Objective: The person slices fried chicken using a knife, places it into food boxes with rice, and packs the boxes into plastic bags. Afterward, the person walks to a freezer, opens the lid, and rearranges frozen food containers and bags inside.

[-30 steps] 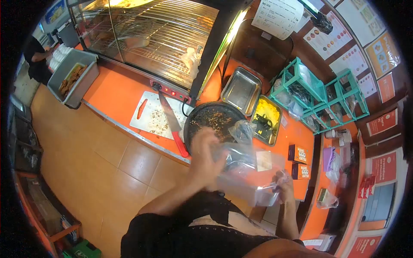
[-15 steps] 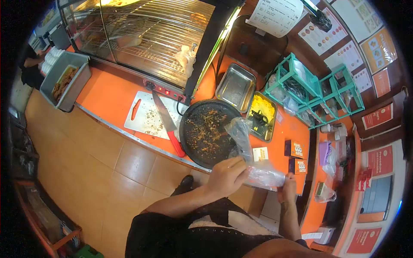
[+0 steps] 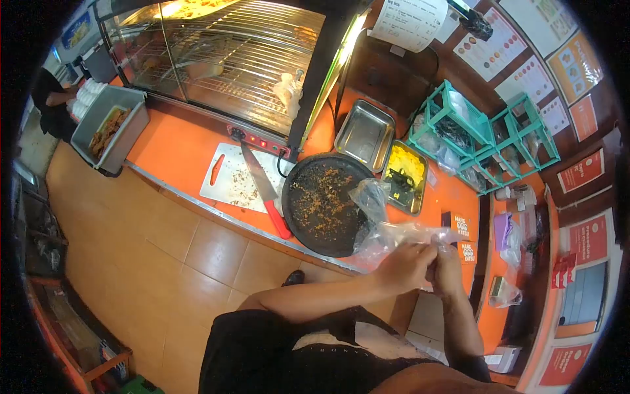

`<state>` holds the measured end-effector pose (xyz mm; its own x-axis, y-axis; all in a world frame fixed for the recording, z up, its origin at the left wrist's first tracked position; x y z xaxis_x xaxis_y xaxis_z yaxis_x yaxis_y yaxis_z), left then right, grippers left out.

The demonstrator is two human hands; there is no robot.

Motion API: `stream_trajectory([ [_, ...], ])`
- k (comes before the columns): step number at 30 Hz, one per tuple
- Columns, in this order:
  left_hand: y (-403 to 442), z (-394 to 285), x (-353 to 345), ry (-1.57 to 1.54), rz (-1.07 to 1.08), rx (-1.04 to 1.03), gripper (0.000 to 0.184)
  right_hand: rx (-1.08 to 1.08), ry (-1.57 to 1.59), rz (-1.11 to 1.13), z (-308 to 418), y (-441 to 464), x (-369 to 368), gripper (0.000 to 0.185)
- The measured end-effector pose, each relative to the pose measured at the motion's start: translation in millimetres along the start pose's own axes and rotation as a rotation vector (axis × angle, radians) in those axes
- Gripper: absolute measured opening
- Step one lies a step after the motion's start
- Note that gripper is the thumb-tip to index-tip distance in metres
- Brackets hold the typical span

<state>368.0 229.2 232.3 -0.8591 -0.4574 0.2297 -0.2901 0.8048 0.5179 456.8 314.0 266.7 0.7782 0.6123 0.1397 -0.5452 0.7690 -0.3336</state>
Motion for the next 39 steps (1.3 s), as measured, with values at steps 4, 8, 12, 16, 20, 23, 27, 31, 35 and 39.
stream_trajectory([
  [4,-15,56,-29,0.659,0.387,0.105,0.034,-0.069,-0.094,0.067,1,-10,29,0.041],
  [8,-71,115,-64,0.874,0.773,0.081,0.047,0.405,-0.614,-0.218,14,1,71,0.047],
  [12,-63,51,-31,0.78,0.728,-0.059,0.048,0.357,-0.853,-0.148,3,18,123,0.04],
  [16,-48,28,-42,0.663,0.845,0.003,0.045,0.83,-1.428,0.044,59,-54,54,0.033],
  [20,-54,27,-80,0.494,0.863,-0.026,0.042,0.319,-0.826,0.563,3,-65,37,0.019],
  [23,-60,8,-98,0.445,0.883,-0.046,0.04,0.461,-1.365,0.63,-104,10,71,0.022],
  [27,-71,-19,-121,0.415,0.802,-0.084,0.037,0.269,-0.876,0.16,-112,78,104,0.027],
  [31,-64,-6,-113,0.512,0.637,0.04,0.034,0.112,-0.604,0.238,-58,76,109,0.03],
  [35,-23,91,-82,0.467,0.657,0.384,0.031,0.193,-1.323,0.309,-124,24,177,0.029],
  [39,-10,125,-126,0.336,0.68,0.172,0.031,0.007,-1.316,0.486,-128,-7,199,0.038],
])
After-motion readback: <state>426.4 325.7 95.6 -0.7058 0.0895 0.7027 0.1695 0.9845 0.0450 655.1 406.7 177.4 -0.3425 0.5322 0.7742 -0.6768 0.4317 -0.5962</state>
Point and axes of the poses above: each hand's wrist, its own y-axis towards the middle knuckle, its own x-axis out of the back of the hand, z = x × y, the point moved 4 cm from there along y, towards the middle knuckle, and after that the axes turned 3 degrees about y, right-handed, at the moved point
